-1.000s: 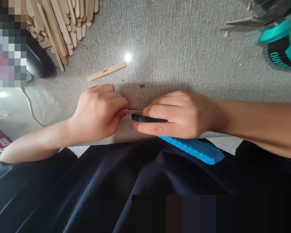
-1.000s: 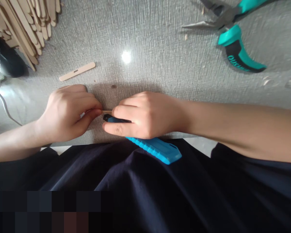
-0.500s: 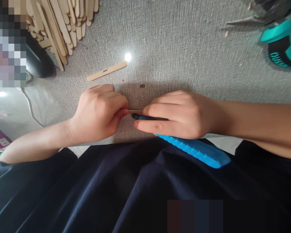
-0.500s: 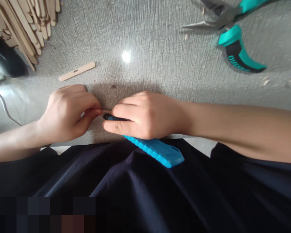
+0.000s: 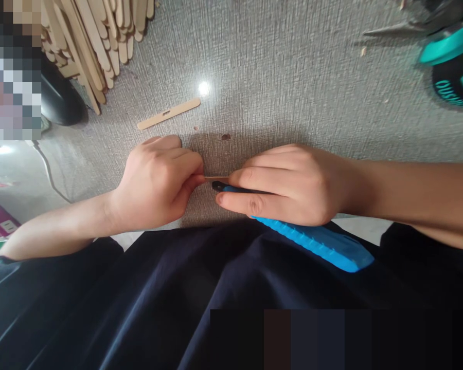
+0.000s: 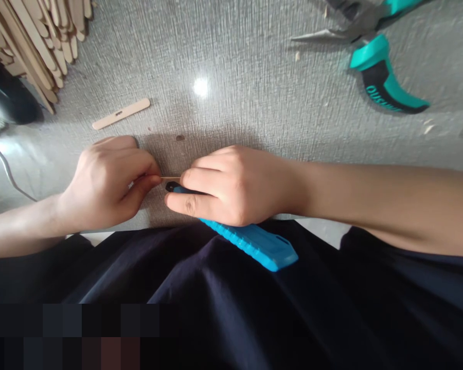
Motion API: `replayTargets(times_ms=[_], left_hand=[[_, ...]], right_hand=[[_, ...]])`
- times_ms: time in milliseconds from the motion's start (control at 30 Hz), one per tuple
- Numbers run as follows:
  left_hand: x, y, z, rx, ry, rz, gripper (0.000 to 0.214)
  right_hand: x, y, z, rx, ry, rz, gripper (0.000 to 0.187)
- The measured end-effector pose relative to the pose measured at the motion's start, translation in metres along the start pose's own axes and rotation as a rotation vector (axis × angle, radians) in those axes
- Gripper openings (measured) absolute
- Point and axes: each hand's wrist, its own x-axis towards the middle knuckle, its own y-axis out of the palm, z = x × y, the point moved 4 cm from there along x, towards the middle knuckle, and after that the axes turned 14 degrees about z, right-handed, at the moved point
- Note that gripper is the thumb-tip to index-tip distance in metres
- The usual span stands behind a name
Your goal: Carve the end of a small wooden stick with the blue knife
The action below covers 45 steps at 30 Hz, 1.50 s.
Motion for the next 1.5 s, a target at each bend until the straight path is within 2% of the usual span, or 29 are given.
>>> replayTargets(times_ms=[333,567,833,1033,1167,1500], left_hand=[[-0.001,0.0,0.001,0.008,0.017,-0.032,0.031],[-0.001,0.002,0.001,0.006,0.003,0.0,0.03],[-0.001,0.003,0.003,0.003,0.013,-0.017,0.027],[-0.002,0.001,0.005,-0.036,0.004,0.036,0.025],[-0.002,-0.002,0.004,-0.009,0.012,0.008,0.025],[0.001,-0.002,0.005,-0.071,-0.02,0.049,0.025]], right_hand=[[-0.003,-0.002,0.002,-0.025,-0.009,-0.004,0.02],[-0.005,-0.001,0.001,-0.025,-0.022,-0.004,0.025],[-0.008,-0.001,0.0,-0.032,-0.02,-0.024,0.02],[-0.014,0.002,-0.001,-0.099,-0.114,-0.049,0.026],[-0.017,0.001,0.001,-0.063,-0.177,-0.075,0.03],[-0.008,0.006,0.0,-0.167,-0.104,-0.047,0.028]])
